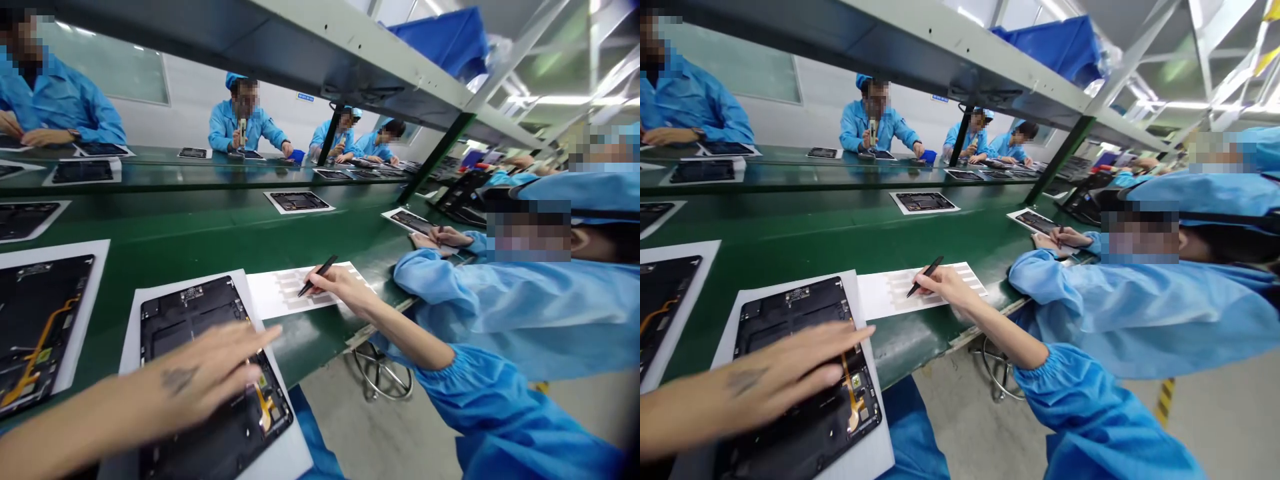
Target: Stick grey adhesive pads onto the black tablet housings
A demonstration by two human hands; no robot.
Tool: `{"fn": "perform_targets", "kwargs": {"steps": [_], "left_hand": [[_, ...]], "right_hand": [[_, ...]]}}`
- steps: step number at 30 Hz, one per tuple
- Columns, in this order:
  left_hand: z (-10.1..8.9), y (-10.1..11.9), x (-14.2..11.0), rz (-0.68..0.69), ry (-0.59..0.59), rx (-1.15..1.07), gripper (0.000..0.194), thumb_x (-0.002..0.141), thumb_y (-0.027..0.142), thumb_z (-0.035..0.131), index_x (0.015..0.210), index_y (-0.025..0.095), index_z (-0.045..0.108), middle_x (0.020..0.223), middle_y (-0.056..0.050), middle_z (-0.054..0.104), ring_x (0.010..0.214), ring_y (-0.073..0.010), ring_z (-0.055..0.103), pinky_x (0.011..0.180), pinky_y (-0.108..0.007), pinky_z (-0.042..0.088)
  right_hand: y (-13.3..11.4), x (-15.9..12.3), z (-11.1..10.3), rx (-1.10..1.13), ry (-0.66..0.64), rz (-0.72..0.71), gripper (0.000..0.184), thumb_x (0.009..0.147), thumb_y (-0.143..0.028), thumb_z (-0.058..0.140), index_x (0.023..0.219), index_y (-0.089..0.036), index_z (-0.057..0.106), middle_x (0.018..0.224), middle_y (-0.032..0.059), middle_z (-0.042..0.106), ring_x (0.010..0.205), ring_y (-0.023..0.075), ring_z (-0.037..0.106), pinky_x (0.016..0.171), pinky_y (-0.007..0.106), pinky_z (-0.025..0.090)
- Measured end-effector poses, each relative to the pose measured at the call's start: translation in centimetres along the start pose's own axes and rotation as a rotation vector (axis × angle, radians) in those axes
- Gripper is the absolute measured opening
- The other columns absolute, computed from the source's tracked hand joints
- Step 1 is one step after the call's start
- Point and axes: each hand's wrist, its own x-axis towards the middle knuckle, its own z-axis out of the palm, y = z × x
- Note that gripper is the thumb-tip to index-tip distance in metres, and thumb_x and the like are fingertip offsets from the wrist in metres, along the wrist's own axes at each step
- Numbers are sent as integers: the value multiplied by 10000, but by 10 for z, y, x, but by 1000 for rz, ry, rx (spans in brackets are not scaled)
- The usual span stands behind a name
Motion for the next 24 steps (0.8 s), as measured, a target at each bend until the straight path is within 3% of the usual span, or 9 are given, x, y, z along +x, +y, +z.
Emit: {"fn": "perform_targets", "kwargs": {"steps": [2, 4, 7, 13, 24], "left_hand": [[-5, -19, 47, 77, -81, 8, 522, 1041, 526, 368, 1540, 376, 345, 1621, 9, 291, 1510, -291, 228, 1227, -479, 235], [-6, -37, 85, 173, -166, 9, 523, 1031, 546, 398, 1523, 371, 382, 1635, -7, 248, 1528, -304, 149, 1236, -513, 159], [-2, -53, 111, 257, -233, -5, 505, 1029, 514, 443, 1511, 370, 403, 1645, -15, 208, 1530, -295, 144, 1241, -503, 127], [3, -57, 107, 304, -177, -106, 448, 1037, 450, 465, 1482, 404, 439, 1626, 20, 270, 1518, -263, 205, 1249, -457, 123], [9, -54, 110, 293, -164, -20, 429, 1046, 469, 394, 1467, 419, 456, 1651, 18, 216, 1518, -280, 200, 1225, -456, 123]], "right_hand": [[-4, -1, -1, -32, -61, 4, 533, 701, -651, 758, 840, -140, 701, 767, 72, 752, 703, 170, 660, 668, 284, 495], [-7, -1, -1, -67, -96, 10, 535, 710, -658, 750, 838, -141, 702, 764, 73, 756, 700, 170, 657, 659, 283, 485], [-11, 0, -1, -99, -126, 13, 520, 732, -658, 735, 825, -147, 706, 779, 74, 762, 712, 173, 659, 679, 289, 481], [-17, 2, 2, -137, -178, 42, 498, 749, -659, 713, 783, -162, 714, 757, 65, 760, 706, 176, 650, 667, 282, 459], [-26, -1, 2, -158, -134, 120, 498, 723, -656, 736, 797, -165, 704, 741, 55, 745, 677, 168, 627, 654, 285, 442]]}}
